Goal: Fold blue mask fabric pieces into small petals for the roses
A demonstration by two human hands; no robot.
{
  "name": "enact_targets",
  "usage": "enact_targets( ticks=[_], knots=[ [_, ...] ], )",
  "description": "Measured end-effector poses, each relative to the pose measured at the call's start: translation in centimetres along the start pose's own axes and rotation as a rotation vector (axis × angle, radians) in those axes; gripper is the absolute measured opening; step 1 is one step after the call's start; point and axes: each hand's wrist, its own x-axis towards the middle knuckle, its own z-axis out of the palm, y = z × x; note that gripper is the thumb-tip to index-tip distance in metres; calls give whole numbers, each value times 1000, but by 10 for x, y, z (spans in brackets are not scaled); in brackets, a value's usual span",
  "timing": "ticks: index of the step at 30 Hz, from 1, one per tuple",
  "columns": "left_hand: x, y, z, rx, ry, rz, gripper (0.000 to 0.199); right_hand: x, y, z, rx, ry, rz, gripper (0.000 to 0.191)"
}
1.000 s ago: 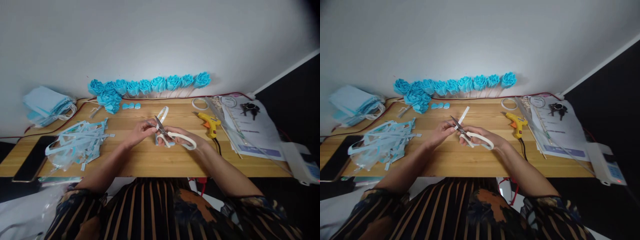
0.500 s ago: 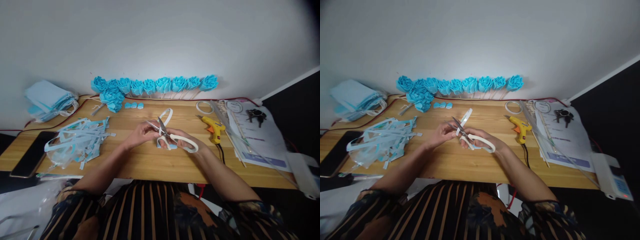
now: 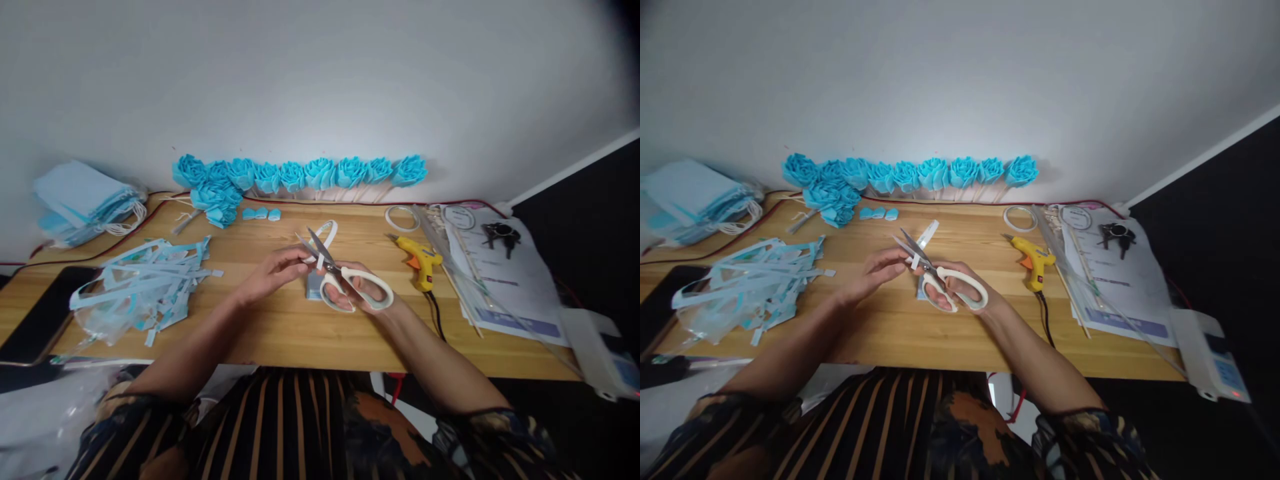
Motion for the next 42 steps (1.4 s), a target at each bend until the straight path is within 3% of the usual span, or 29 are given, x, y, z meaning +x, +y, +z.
enact_targets(
  ticks=[3,6,9,12,18,23,32,37,42],
  knots=[
    [3,-7,2,18,49,9,35,-2,0,4,-55,34,86,57],
    [5,-16,2,42,167,-26,40,-4,-4,13,-149,-11,200,55],
    [5,-19,-1,-5,273,-80,41,-5,-14,17,-246,-62,156,59],
    [5,-20,-4,-64,282,-68,43,-8,-25,13,-327,-46,81,67],
    [4,-24,-6,-100,266,-45,46,-15,-35,-3,-424,-32,171,68],
    [5,-25,-6,-209,310,-19,52,-16,-37,-2,-422,-14,192,68],
    [4,-30,-6,-245,270,6,58,-12,-31,3,-338,-34,228,63],
    [0,-31,-5,-214,164,6,59,-10,-27,5,-275,-55,208,64],
    [0,-17,-1,-132,62,-26,57,-8,-24,5,-266,-90,162,63]
  ],
)
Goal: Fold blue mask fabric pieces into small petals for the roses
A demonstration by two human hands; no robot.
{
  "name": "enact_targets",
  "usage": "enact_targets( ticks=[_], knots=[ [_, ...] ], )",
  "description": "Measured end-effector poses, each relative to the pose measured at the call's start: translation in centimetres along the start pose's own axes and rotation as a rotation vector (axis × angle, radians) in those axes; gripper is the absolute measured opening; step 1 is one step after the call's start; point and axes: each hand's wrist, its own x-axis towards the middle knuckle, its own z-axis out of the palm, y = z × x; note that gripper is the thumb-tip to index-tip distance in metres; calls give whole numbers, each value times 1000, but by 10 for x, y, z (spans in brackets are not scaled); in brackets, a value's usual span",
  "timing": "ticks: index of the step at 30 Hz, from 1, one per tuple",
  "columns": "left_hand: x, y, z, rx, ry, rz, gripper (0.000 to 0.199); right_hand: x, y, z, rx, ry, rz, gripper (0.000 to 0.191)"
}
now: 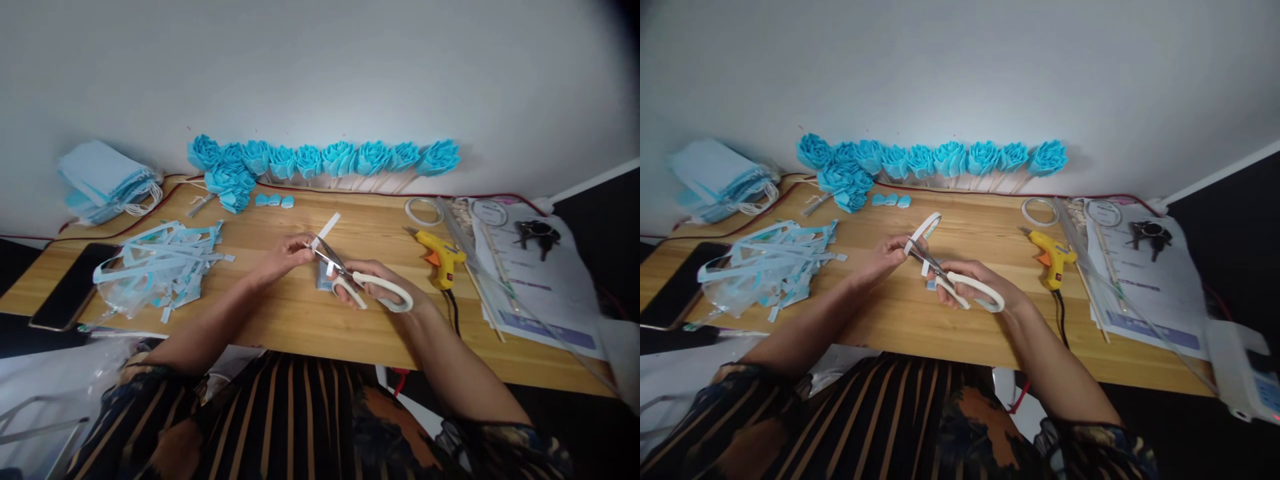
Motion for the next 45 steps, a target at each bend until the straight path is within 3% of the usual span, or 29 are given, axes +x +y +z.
enact_targets(
  ticks=[6,18,28,35,41,45],
  knots=[
    [2,11,6,68,-87,-55,66,3,6,2,-5,-5,-74,60],
    [0,6,6,5,-151,-61,61,5,13,5,56,24,-98,56],
    [-1,-2,5,73,-80,-90,60,4,20,3,197,55,-94,53],
    [-1,1,6,141,-97,-1,50,5,17,7,210,128,-61,54],
    [5,-15,5,115,28,-38,59,2,15,6,169,194,8,65],
    [7,-22,3,-25,158,-110,55,3,13,12,-50,43,117,60]
  ],
)
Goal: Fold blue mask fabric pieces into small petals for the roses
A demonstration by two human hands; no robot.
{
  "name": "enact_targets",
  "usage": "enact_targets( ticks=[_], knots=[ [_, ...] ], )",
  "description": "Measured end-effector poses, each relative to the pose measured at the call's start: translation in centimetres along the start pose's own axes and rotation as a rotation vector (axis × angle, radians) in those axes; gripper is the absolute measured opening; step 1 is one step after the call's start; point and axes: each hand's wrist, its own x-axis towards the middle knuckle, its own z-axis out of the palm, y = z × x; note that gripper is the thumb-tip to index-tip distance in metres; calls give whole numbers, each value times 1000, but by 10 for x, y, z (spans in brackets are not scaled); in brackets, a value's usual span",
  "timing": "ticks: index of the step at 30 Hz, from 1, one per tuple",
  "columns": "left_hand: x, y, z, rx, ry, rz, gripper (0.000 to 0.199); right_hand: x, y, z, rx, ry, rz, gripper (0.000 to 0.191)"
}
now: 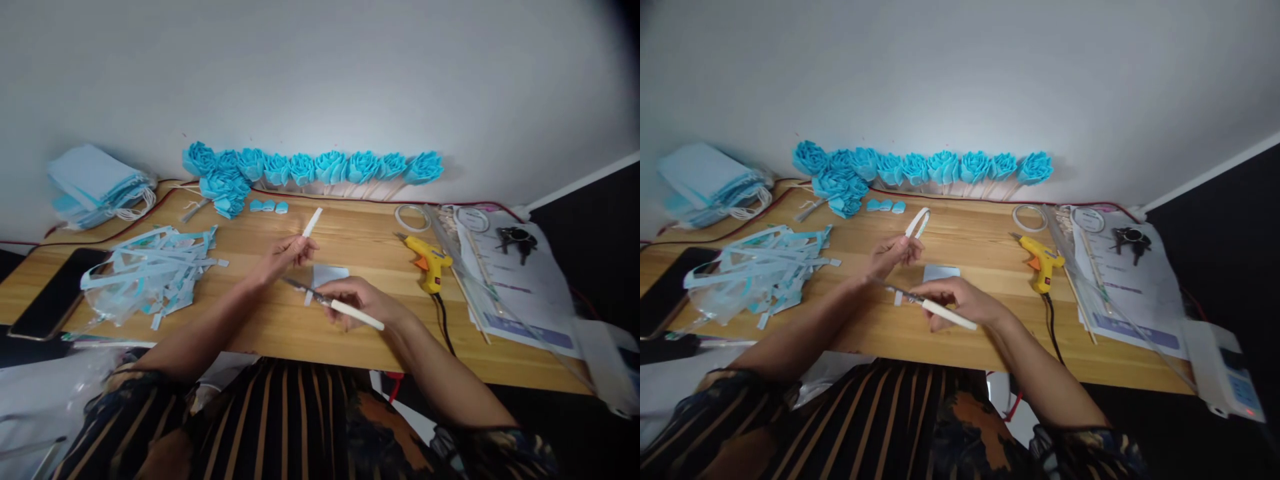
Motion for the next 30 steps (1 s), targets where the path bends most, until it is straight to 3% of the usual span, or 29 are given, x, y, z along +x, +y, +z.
enact_targets(
  ticks=[3,10,17,30],
  knots=[
    [0,4,0,-78,27,-8,51,-1,-5,2,-46,-72,-18,60],
    [1,2,-3,-36,35,-8,57,-7,-17,-11,-55,61,-42,69],
    [-1,4,-1,-94,11,-45,64,-8,-16,-18,-89,75,-40,67],
    [-8,-2,-6,21,-163,-43,54,-2,-10,-16,-29,47,-107,64]
  ],
)
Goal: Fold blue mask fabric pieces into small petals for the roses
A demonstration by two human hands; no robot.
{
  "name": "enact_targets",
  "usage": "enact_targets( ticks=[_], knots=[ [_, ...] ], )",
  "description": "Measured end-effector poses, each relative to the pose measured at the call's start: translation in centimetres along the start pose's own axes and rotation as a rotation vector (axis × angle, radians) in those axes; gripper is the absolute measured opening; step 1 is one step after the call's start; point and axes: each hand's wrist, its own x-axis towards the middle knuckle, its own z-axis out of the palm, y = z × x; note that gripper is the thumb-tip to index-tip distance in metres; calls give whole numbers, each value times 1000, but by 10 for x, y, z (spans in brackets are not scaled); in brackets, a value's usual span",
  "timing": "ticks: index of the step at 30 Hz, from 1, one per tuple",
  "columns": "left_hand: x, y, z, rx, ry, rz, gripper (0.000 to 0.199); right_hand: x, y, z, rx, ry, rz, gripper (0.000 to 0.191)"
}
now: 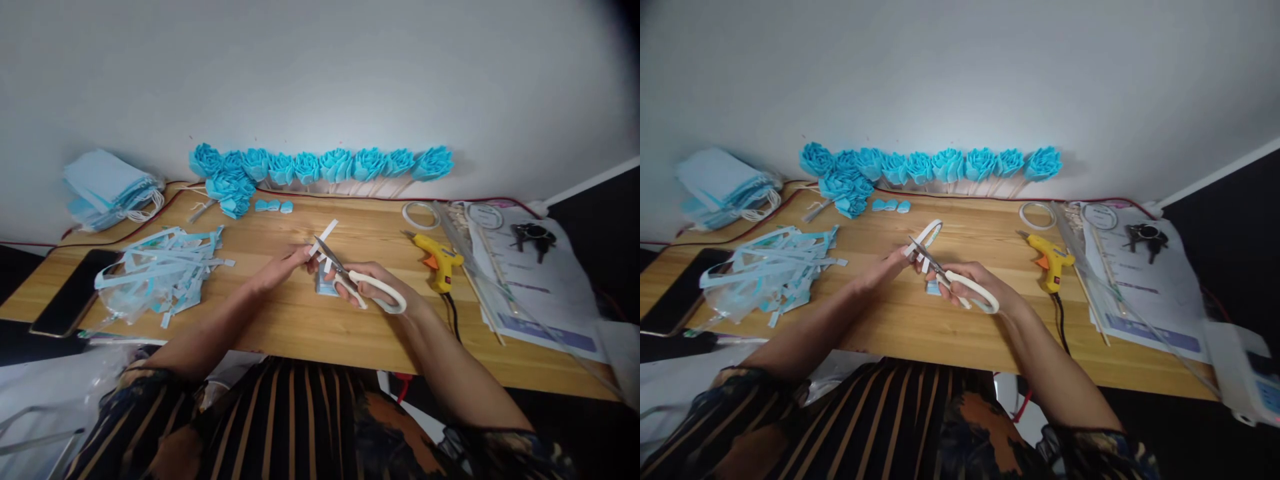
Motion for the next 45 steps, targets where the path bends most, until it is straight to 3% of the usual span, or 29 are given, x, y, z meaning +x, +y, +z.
enact_targets(
  ticks=[11,21,27,32,38,45],
  knots=[
    [-1,10,2,105,-48,28,54,-1,8,-1,35,1,-44,57],
    [-1,4,1,58,-39,2,51,-2,11,1,118,54,3,58],
    [-2,3,-1,28,-46,50,38,-1,9,4,149,84,19,56],
    [-2,9,1,-107,-65,74,37,-1,12,2,166,125,13,57],
    [-4,18,6,-91,-89,31,43,1,8,6,113,120,37,62],
    [-4,20,6,-123,-34,8,40,3,6,8,121,146,58,64]
  ],
)
